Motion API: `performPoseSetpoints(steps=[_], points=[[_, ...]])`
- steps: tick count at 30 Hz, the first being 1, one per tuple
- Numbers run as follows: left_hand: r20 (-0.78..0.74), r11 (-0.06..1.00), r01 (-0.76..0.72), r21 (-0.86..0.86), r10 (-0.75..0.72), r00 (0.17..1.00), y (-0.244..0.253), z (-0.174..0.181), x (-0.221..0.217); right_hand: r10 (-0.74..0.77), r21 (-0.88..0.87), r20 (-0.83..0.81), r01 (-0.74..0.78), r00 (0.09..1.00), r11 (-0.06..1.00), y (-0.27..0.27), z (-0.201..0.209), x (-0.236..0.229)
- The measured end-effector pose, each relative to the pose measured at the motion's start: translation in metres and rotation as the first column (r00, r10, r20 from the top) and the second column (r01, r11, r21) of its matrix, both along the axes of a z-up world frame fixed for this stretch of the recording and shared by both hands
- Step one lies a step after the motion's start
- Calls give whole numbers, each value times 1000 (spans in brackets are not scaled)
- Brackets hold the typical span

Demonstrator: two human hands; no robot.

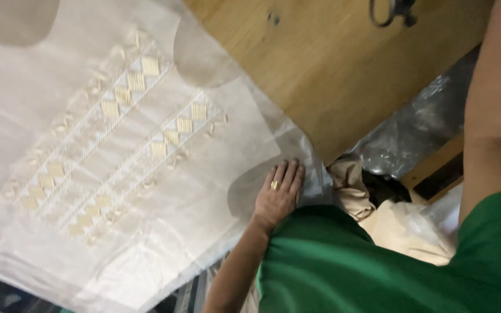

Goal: The person smooths a large piece of white fabric with gold embroidery on a table, securing it with padlocks. They then use a yellow measuring tape to measure the fabric's dimensions.

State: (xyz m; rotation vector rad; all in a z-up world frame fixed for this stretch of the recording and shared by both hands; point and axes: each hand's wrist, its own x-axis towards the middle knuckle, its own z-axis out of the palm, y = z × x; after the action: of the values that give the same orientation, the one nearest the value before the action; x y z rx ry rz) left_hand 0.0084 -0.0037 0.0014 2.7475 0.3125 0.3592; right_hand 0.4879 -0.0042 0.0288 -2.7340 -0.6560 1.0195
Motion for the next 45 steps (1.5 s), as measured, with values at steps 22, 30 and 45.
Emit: performPoseSetpoints(steps=[22, 30, 45], points=[[93, 991, -17, 132, 5, 996, -11, -23, 4, -84, 84, -270, 110, 959, 990, -62, 72, -329], [33, 987, 18, 159, -24, 999, -1, -13, -25, -22, 8, -162, 24, 987, 1000, -55, 63, -339], [-42, 930, -356, 87, 361, 932, 1, 32, -238, 126, -49, -42, -128, 991, 990, -37, 85, -358]])
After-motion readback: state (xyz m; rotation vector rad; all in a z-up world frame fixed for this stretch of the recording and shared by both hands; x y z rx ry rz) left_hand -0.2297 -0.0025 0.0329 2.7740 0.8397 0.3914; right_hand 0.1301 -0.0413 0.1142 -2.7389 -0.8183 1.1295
